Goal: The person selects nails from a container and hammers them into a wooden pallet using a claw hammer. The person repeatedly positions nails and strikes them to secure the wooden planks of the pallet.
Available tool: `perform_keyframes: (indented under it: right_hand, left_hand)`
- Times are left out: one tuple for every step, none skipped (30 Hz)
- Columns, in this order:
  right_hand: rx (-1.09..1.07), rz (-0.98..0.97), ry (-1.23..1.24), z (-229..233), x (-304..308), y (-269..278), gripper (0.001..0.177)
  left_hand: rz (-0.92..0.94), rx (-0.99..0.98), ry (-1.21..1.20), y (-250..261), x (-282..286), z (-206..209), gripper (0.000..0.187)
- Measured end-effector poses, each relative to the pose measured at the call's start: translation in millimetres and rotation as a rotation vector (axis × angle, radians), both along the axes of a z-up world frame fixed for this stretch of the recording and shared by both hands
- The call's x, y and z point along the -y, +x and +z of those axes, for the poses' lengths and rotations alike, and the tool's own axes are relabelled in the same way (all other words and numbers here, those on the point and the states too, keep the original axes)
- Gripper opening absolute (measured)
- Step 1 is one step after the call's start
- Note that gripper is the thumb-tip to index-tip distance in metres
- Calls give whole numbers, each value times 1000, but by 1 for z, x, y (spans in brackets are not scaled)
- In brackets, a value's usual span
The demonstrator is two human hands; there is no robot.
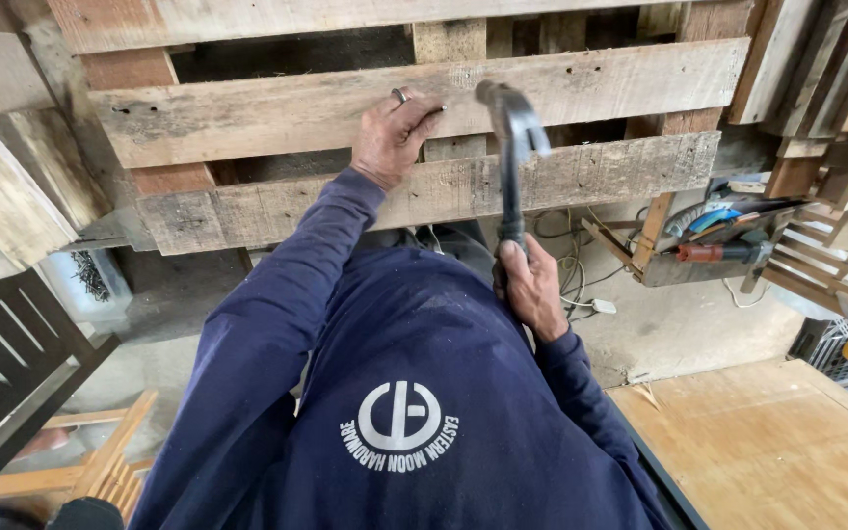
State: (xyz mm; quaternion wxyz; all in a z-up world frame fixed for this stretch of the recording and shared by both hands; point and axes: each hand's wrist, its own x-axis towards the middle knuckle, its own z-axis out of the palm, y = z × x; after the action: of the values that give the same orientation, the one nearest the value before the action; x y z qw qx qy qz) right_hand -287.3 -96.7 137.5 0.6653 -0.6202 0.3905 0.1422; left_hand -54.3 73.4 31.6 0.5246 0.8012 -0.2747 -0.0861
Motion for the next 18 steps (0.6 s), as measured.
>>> perform_keyframes:
  right_hand:
    - [48,8,-22,9,2,0,50]
    - [212,33,-46,16,3,1,51]
    - [369,56,-63,23,2,-3,52]
    - [526,80,-78,27,1,-6,53]
    - [534,110,-122,26,1,-5,53]
    - [542,141,-165,23,0,-5,54]
    - [550,170,-207,20,-1,-3,54]
    - [369,201,-195,16,-1,3,50]
    - [187,231,-180,11,-1,11,47]
    - [4,260,-164,11,-3,17,44]
    - [-15,202,-126,19,-3,19,40]
    - [-34,143,-89,33,-3,19,36]
    - [-51,93,-49,48,-2,22,32]
    - [169,85,3,68,7,25,35]
    - [386,69,56,87,14,28,38]
    - [648,76,15,96,15,35,40]
    - [908,78,-35,102,19,44,45]
    - [1026,49,-94,103,21,50,47]
  left_hand:
    - [-7,-39,22,1,1,-1,13]
    - [-16,-16,18,3,3,-2,13]
    - [-27,0,19,3,3,-3,13]
    - [-37,16,21,1,2,-4,14]
    - [-33,22,8,0,1,-4,15]
    - [-28,29,-5,-1,0,-4,16]
    - [-24,35,-16,-1,-1,-5,17]
    - [-31,32,-9,1,0,-6,14]
    - [-38,26,-1,2,1,-8,11]
    - [-46,20,7,1,0,-9,8]
    - [-43,-85,19,1,0,-10,9]
    - [-41,-190,30,1,-1,-10,10]
    - [-31,-295,40,3,-2,-11,11]
    - [66,-205,-46,7,-5,-13,12]
    - [151,-117,-134,10,-7,-16,13]
    - [234,-26,-223,15,-10,-21,14]
    - [326,7,-219,29,-9,-29,13]
    - [418,38,-214,47,-6,-37,13]
